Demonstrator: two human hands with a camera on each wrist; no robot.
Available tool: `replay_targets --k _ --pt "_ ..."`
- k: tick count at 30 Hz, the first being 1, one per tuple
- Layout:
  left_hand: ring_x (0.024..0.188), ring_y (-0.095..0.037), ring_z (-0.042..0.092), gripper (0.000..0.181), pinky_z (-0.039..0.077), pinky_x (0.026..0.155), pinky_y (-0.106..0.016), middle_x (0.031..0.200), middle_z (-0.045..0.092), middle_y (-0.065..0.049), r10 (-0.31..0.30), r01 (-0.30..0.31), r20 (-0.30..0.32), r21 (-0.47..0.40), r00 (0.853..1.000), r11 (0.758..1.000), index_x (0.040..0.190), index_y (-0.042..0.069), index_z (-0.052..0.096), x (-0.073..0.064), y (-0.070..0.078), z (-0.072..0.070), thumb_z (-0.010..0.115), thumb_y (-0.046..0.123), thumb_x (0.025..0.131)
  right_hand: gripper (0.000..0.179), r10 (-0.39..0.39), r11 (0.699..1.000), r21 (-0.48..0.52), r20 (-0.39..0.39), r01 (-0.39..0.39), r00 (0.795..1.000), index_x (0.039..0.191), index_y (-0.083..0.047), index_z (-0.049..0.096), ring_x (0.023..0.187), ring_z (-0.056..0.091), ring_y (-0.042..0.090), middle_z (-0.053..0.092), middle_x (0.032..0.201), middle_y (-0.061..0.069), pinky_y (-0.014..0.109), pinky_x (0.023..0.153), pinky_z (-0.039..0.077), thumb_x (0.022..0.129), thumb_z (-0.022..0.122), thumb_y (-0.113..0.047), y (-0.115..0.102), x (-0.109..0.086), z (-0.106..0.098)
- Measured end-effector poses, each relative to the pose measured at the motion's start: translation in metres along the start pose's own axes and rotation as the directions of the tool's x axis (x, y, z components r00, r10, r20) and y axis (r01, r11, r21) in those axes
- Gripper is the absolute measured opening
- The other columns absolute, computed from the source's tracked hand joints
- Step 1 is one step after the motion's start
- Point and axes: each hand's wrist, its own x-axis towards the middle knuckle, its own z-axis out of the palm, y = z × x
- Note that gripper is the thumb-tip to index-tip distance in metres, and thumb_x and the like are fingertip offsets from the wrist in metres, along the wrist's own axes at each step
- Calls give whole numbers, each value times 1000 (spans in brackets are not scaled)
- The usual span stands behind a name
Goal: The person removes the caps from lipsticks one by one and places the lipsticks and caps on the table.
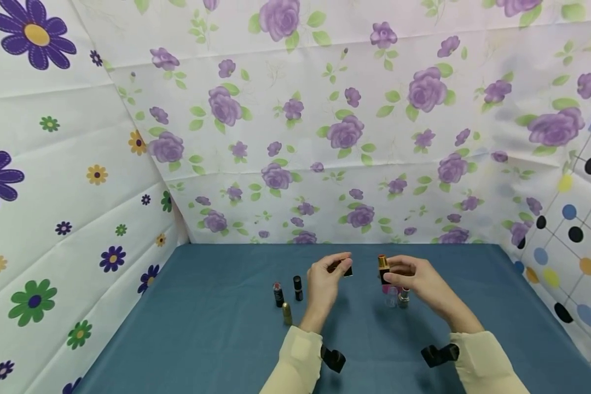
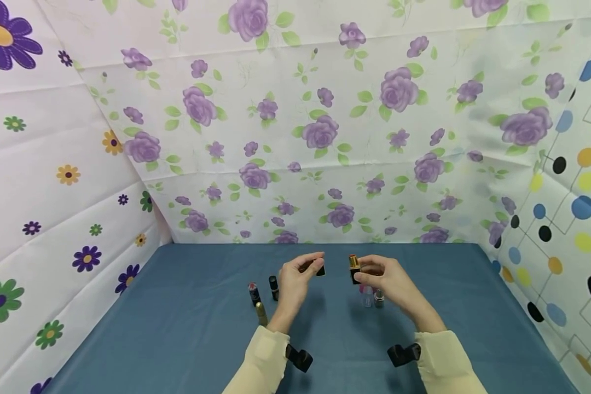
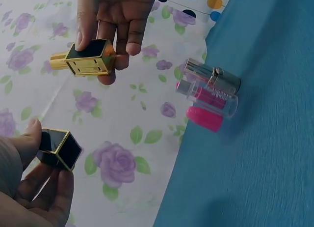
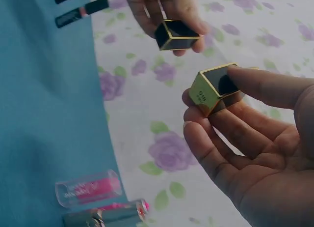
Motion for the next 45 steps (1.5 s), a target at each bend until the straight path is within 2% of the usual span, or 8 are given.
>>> replay_targets --k 10,17,24,28,33,39,45 --pt "95 -7 72 25 58 83 -25 109 78 4 -10 14 101 -38 995 999 117 19 81 -6 3 18 77 29 94 48 -30 993 -116 -15 28 999 138 -2 60 110 67 28 68 122 14 47 90 57 99 74 -28 4 -13 -14" --pt "94 -5 71 26 58 79 -22 109 79 -2 -23 29 177 -34 984 999 117 17 81 -14 9 33 77 27 93 47 -4 994 -113 29 7 1000 134 0 61 110 66 29 67 122 14 48 90 58 98 76 -26 10 -20 -29" --pt "88 1 69 20 56 73 -19 99 77 13 -100 103 200 -2 975 995 111 24 83 -23 4 51 81 21 91 42 23 989 -151 104 -7 994 130 2 62 103 65 28 66 116 14 47 84 57 97 77 -20 23 -22 -37" --pt "88 2 69 20 55 73 -18 100 76 13 -121 114 229 42 966 993 110 24 83 -29 0 57 81 19 90 41 43 986 -165 127 -22 991 128 4 62 97 63 28 65 113 14 46 80 56 96 77 -16 32 -23 -41" --pt "90 1 69 19 57 75 -18 104 76 10 -107 78 265 119 958 990 107 19 84 -36 -6 63 81 12 90 37 55 989 -148 174 -29 983 125 6 61 93 63 28 64 110 14 46 79 56 96 76 -12 45 -26 -42" --pt "88 3 65 23 56 74 -19 101 72 16 -115 13 340 288 933 957 111 23 83 -41 -9 72 84 16 89 30 72 985 -169 187 -40 980 119 3 64 88 64 29 65 104 13 45 75 58 93 77 -7 57 -24 -41" --pt "90 -1 66 26 55 73 -20 102 74 16 -128 0 322 370 938 929 113 24 83 -43 -12 79 85 21 88 26 105 984 -163 187 -75 977 114 2 65 88 64 28 65 105 13 46 76 58 90 75 1 68 -23 -38"
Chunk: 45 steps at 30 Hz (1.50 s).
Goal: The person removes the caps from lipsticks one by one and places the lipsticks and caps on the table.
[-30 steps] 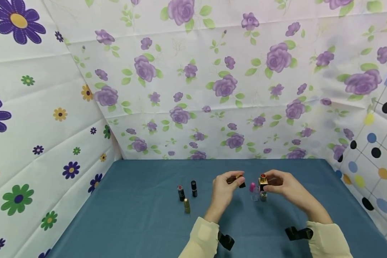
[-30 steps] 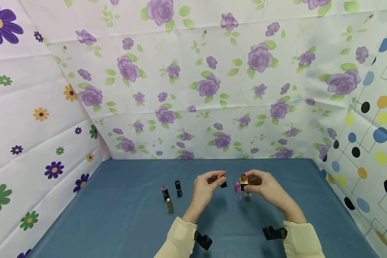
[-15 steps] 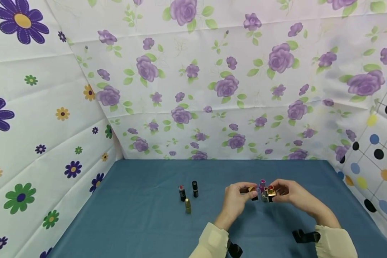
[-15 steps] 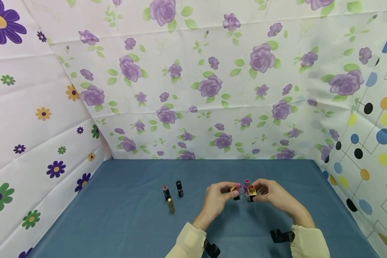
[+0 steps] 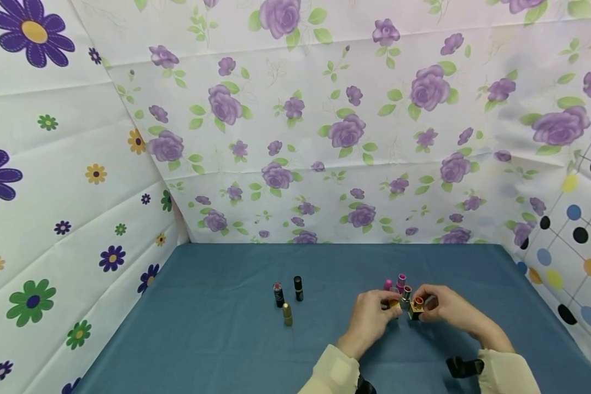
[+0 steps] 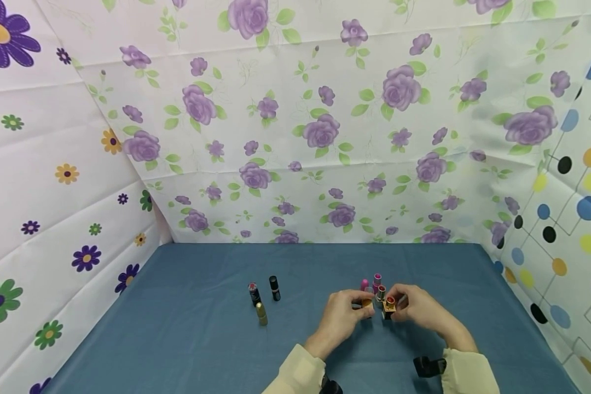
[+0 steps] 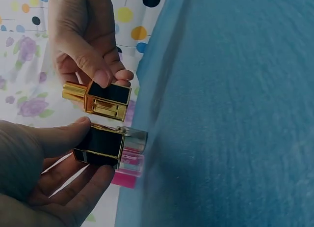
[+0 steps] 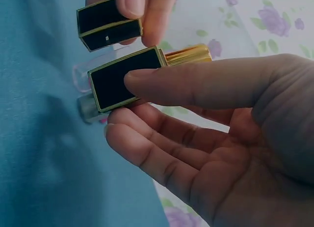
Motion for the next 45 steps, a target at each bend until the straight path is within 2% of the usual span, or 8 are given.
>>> replay_targets --k 4,10,14,18,23,33,39,45 --pt "86 0 65 25 54 70 -19 104 75 16 6 -6 1 38 1000 999 113 23 83 1 0 4 85 23 88 26 2 1000 6 -2 -2 1000 113 3 65 89 66 28 65 106 13 44 75 58 89 74 4 6 2 3" --pt "81 2 63 21 52 67 -20 100 75 16 -29 28 22 48 999 998 106 27 84 1 0 11 86 23 86 27 4 1000 -11 -13 -4 1000 111 3 65 81 64 28 62 94 12 41 68 56 86 74 5 13 6 9" --pt "83 1 63 20 53 68 -20 100 74 17 -48 46 39 42 998 998 105 28 83 2 -2 16 86 23 86 27 -5 1000 -3 -15 5 1000 110 3 65 72 62 27 58 84 10 39 61 55 85 73 7 19 8 12" --pt "89 0 64 20 54 73 -20 99 72 18 -36 33 43 52 998 998 104 28 83 3 -4 19 87 24 85 28 -37 999 12 -9 37 999 111 5 64 67 61 29 56 78 10 39 58 55 84 70 10 24 9 14" --pt "87 -1 63 20 54 74 -20 100 72 15 -7 4 32 73 999 997 105 26 83 3 -5 19 87 23 85 28 -59 998 12 2 59 998 113 7 63 65 61 29 56 76 10 38 57 54 85 69 9 25 9 14" --pt "89 -1 63 24 54 77 -20 102 71 12 1 -2 15 67 1000 998 107 25 82 1 -4 21 88 20 84 30 -48 998 49 11 47 999 116 8 60 67 60 27 60 81 11 37 58 53 88 70 7 28 8 14" --pt "85 2 59 24 52 74 -20 99 70 13 24 -24 21 27 1000 999 108 24 82 0 -5 16 87 21 85 35 -48 998 39 -6 48 999 121 10 59 65 57 24 56 79 10 38 58 53 87 69 8 25 4 12" --pt "87 -5 63 23 53 72 -22 99 70 8 32 -31 25 -14 999 999 112 24 81 1 -3 -1 84 25 89 36 -7 1000 -9 -44 6 999 122 7 59 70 55 25 55 86 13 37 58 49 86 58 14 12 -3 6"
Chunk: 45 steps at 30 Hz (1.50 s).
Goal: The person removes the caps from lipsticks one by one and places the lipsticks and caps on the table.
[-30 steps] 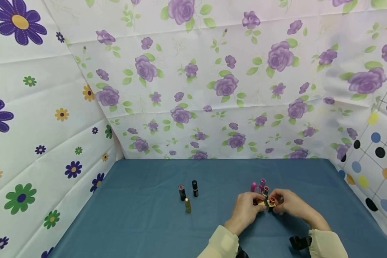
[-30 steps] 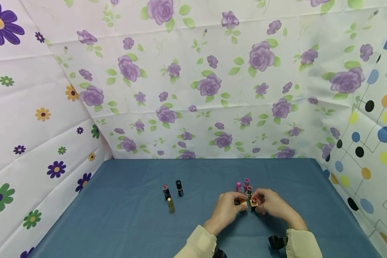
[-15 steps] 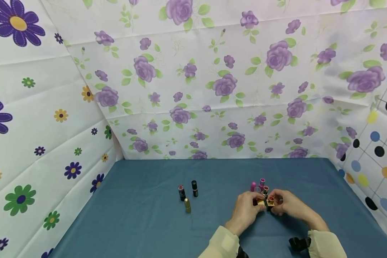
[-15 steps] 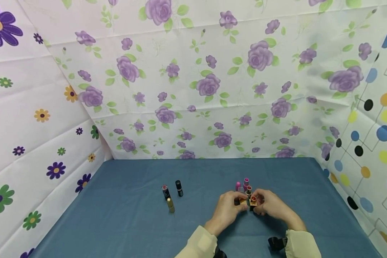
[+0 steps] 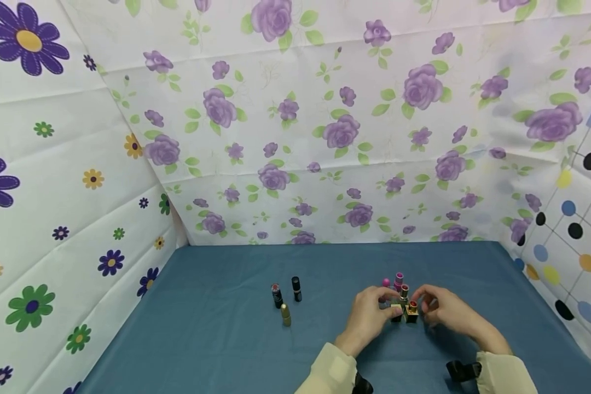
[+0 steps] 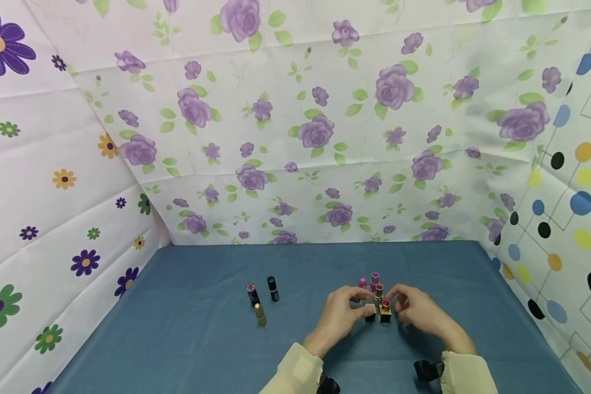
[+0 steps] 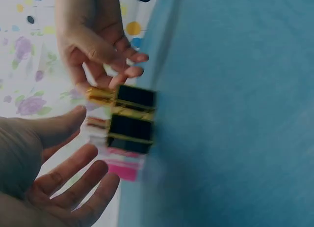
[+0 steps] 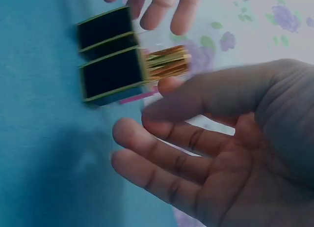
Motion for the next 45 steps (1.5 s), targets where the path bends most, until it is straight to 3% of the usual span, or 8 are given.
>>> replay_targets --k 7,12,16,19,30,37,41,45 --pt "98 -11 67 22 55 83 -25 107 72 5 39 -40 -21 -52 999 998 117 21 79 -4 1 -26 78 20 96 20 -55 989 -144 -201 25 978 117 1 65 82 63 29 63 97 12 36 64 53 102 55 8 -28 -8 -4" --pt "95 -2 63 19 55 81 -26 106 71 9 56 -58 -30 -78 998 995 118 22 79 -7 -3 -43 72 19 101 15 -185 966 -240 -370 99 910 112 -7 70 95 68 21 70 104 6 30 76 57 103 60 2 -44 -11 1" --pt "99 -8 66 21 56 84 -28 110 72 6 62 -69 -58 -124 996 990 120 23 78 -9 -6 -56 69 17 103 16 -279 958 -197 -457 210 845 110 -5 71 89 68 10 72 101 10 23 76 56 105 57 2 -50 -11 8" --pt "103 -14 67 22 56 86 -29 113 72 2 64 -77 -84 -163 994 984 122 24 77 -9 -6 -63 68 15 104 15 -305 952 -137 -478 272 824 109 -2 70 85 68 9 71 98 14 21 75 56 106 56 3 -52 -9 13" --pt "106 -14 65 22 56 90 -34 117 72 -1 41 -60 -106 -185 994 981 122 23 77 -14 -10 -89 66 16 105 15 -223 967 35 -360 251 906 113 -2 69 81 66 19 68 103 22 38 62 55 109 55 -5 -58 8 38" --pt "107 -13 66 21 56 92 -36 119 72 -1 53 -77 -132 -186 990 980 123 20 77 -18 -10 -107 65 20 105 16 -222 967 52 -298 248 928 118 -4 68 71 64 20 72 108 14 35 53 52 109 57 -11 -67 14 47" --pt "106 -13 66 22 57 91 -37 118 71 -1 54 -80 -148 -178 988 981 124 20 76 -18 -9 -107 65 21 106 23 -258 957 70 -245 282 935 129 -6 65 100 72 27 67 126 19 38 77 61 109 57 -17 -68 19 55" --pt "105 -16 65 21 56 88 -37 115 70 1 51 -78 -194 -136 980 988 123 20 77 -18 -9 -106 65 18 106 33 -307 940 87 -202 329 930 140 -7 59 126 62 41 58 141 22 40 98 57 110 57 -20 -67 29 65"
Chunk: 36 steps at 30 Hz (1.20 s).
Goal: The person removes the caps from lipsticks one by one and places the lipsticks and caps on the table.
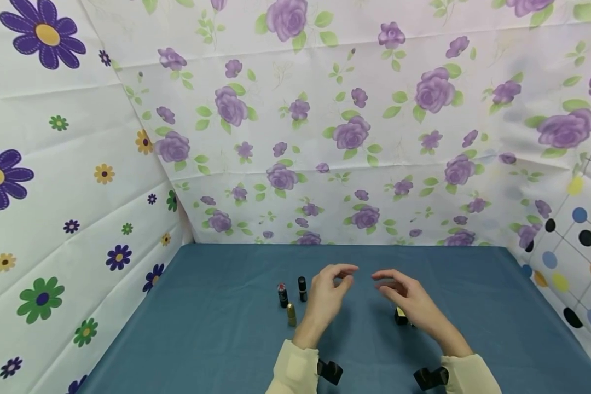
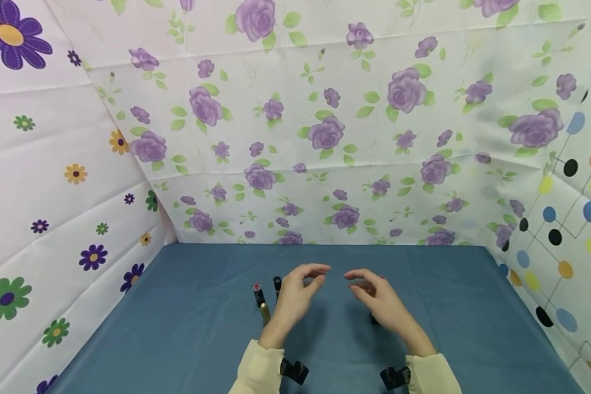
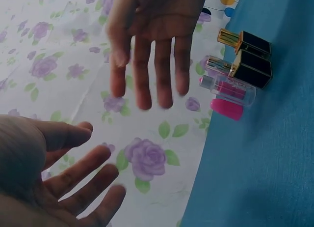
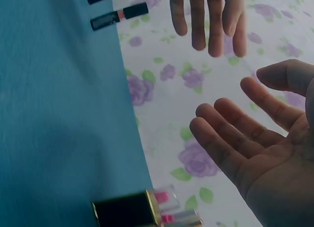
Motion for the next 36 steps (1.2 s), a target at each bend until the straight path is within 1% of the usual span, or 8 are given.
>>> replay_targets --k 5,8,15,19,21,24,30,36 --pt "109 -24 66 23 55 85 -40 120 70 -2 11 0 -90 119 996 993 124 19 77 1 2 0 65 13 105 41 23 998 66 39 -25 999 149 -7 52 135 53 45 53 149 20 40 104 53 110 56 -19 4 6 12" --pt "110 -25 66 24 54 82 -41 123 69 -3 -6 23 -102 163 995 986 125 19 76 5 4 -8 65 13 105 47 46 994 91 72 -53 996 154 -9 47 140 47 46 49 153 19 46 106 51 110 57 -23 5 8 20" --pt "118 -31 63 27 54 87 -50 128 67 -8 -92 100 -44 249 995 963 129 18 74 20 -1 -41 67 13 103 61 76 990 111 130 -91 989 162 -15 36 147 38 47 40 160 21 58 111 44 108 59 -33 8 16 36" --pt "120 -34 61 31 51 84 -48 137 61 -14 -168 154 21 295 986 943 135 15 71 26 -9 -53 65 16 105 63 97 988 105 143 -112 985 163 -16 34 148 36 47 36 163 23 61 113 41 108 60 -33 11 17 42" --pt "118 -34 60 33 50 81 -47 141 58 -17 -200 174 51 321 978 931 138 13 69 27 -13 -56 66 16 104 64 100 987 110 154 -117 983 164 -16 32 149 34 47 33 164 24 62 113 40 109 59 -33 13 18 44" --pt "117 -35 60 37 51 82 -47 143 55 -20 -234 194 69 364 970 911 140 11 66 26 -17 -59 68 17 103 67 117 982 125 164 -138 980 165 -17 30 152 30 46 29 167 21 62 115 37 108 59 -35 15 20 48" --pt "122 -40 59 37 54 93 -54 138 57 -23 -230 175 81 425 970 888 138 7 67 24 -20 -59 71 13 101 70 180 968 143 166 -204 970 166 -25 30 155 26 39 26 171 9 63 118 33 106 61 -43 17 22 53" --pt "125 -41 58 37 54 95 -54 137 58 -23 -246 174 111 444 963 879 137 6 68 25 -23 -60 71 8 100 72 194 957 182 176 -225 965 166 -22 29 155 26 40 27 170 12 63 118 32 105 62 -43 18 20 53"
